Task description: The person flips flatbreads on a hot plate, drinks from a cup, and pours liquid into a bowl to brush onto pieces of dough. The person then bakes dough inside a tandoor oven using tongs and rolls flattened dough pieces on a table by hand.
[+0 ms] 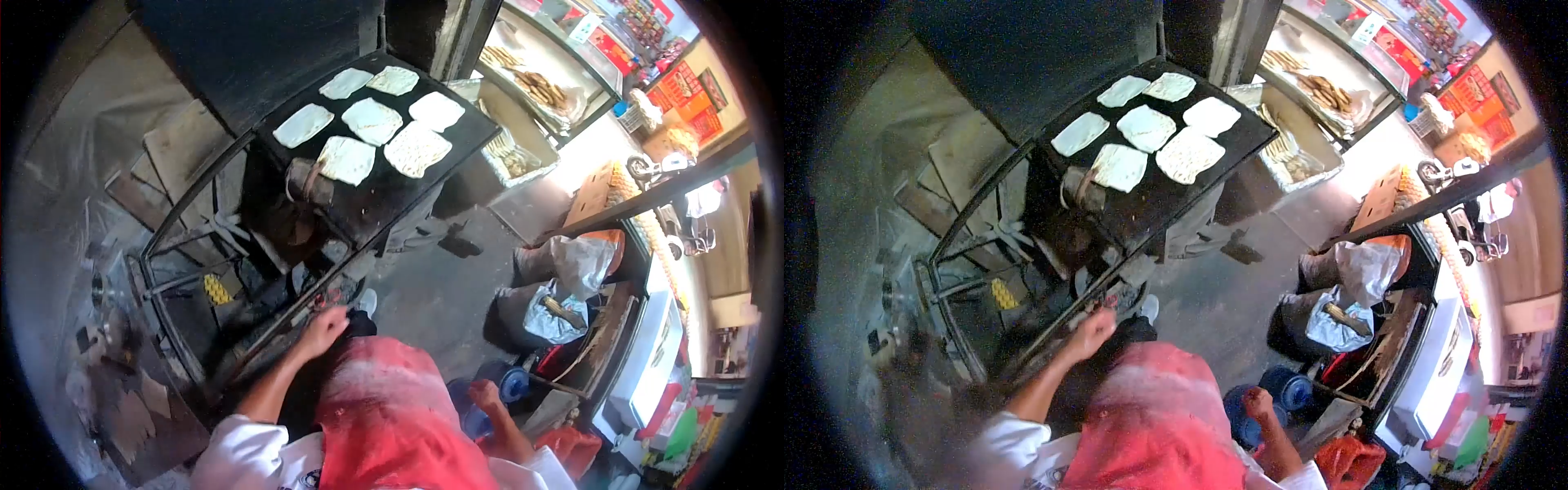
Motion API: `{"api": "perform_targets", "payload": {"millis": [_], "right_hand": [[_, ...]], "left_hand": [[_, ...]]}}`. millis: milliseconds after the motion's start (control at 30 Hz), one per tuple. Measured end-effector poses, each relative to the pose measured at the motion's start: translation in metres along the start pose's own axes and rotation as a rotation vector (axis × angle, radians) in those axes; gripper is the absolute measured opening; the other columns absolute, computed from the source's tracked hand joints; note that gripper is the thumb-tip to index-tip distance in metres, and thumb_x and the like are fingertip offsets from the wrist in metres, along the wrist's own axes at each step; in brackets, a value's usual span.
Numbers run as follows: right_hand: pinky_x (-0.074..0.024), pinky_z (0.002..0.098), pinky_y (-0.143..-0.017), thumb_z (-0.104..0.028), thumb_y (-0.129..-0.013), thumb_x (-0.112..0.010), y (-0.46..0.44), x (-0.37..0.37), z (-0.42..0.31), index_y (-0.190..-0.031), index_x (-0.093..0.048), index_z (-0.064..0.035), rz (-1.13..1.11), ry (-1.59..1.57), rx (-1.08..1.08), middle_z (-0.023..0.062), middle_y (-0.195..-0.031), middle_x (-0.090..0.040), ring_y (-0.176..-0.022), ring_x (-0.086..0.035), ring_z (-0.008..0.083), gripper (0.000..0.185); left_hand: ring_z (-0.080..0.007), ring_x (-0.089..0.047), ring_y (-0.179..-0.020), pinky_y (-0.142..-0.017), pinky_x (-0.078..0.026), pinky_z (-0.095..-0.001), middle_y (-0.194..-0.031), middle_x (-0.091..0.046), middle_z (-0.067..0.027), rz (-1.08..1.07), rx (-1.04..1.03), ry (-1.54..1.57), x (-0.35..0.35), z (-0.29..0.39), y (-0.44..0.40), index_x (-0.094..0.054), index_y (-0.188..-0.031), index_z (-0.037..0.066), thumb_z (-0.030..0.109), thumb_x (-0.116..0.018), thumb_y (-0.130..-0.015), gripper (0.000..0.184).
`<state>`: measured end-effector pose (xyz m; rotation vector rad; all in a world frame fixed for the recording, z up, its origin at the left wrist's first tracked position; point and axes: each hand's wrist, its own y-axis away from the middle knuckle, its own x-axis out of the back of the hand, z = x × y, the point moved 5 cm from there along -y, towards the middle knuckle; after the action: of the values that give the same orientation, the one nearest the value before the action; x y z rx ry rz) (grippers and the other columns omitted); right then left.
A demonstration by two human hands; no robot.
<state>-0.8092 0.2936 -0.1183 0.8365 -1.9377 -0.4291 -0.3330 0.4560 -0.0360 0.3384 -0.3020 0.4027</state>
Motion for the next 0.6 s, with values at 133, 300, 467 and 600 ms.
{"api": "perform_targets", "payload": {"millis": [133, 300, 467, 600], "right_hand": [[-0.0512, 0.0366, -0.066, -0.031, -0.078, -0.061, 0.014, -0.027, 0.016, -0.088, -0.068, -0.0073, -0.13, 0.31, 0.164, 0.0169, -0.074, -0.065, -0.072, -0.066, 0.026, 0.027], [-0.0497, 0.0413, -0.063, -0.038, -0.082, -0.059, -0.028, -0.089, 0.018, -0.088, -0.069, -0.009, -0.312, 0.696, 0.368, 0.0174, -0.084, -0.067, -0.072, -0.065, 0.0325, 0.031], [-0.0472, 0.0362, -0.054, -0.016, -0.085, -0.052, -0.047, -0.143, -0.019, -0.091, -0.062, -0.0035, -0.624, -0.682, -0.157, 0.01, -0.095, -0.065, -0.075, -0.063, 0.0214, 0.017], [-0.0487, 0.0347, -0.059, -0.019, -0.086, -0.055, -0.062, -0.224, -0.085, -0.089, -0.062, -0.0058, -0.674, -0.186, 0.532, 0.0064, -0.086, -0.063, -0.07, -0.059, 0.0167, 0.015]], "left_hand": [[-0.0135, -0.059, -0.084, -0.07, -0.049, -0.0303, -0.09, -0.064, -0.0042, 0.255, 0.65, 0.48, -0.031, -0.161, 0.193, -0.059, -0.115, 0.006, 0.026, -0.062, -0.089, 0.033], [-0.0196, -0.062, -0.081, -0.07, -0.049, -0.035, -0.09, -0.064, -0.0066, 0.371, 0.92, 0.304, -0.045, -0.265, 0.398, -0.06, -0.112, 0.005, 0.038, -0.06, -0.087, 0.041], [-0.0224, -0.061, -0.086, -0.079, -0.048, -0.0372, -0.092, -0.064, -0.0114, 0.804, 0.704, 0.379, -0.064, -0.323, 0.496, -0.059, -0.11, 0.0, 0.038, -0.062, -0.086, 0.045], [-0.0275, -0.062, -0.093, -0.081, -0.048, -0.0396, -0.093, -0.065, -0.0158, 0.919, 0.607, 0.633, -0.077, -0.317, 0.598, -0.061, -0.109, 0.003, 0.03, -0.067, -0.082, 0.039]]}}
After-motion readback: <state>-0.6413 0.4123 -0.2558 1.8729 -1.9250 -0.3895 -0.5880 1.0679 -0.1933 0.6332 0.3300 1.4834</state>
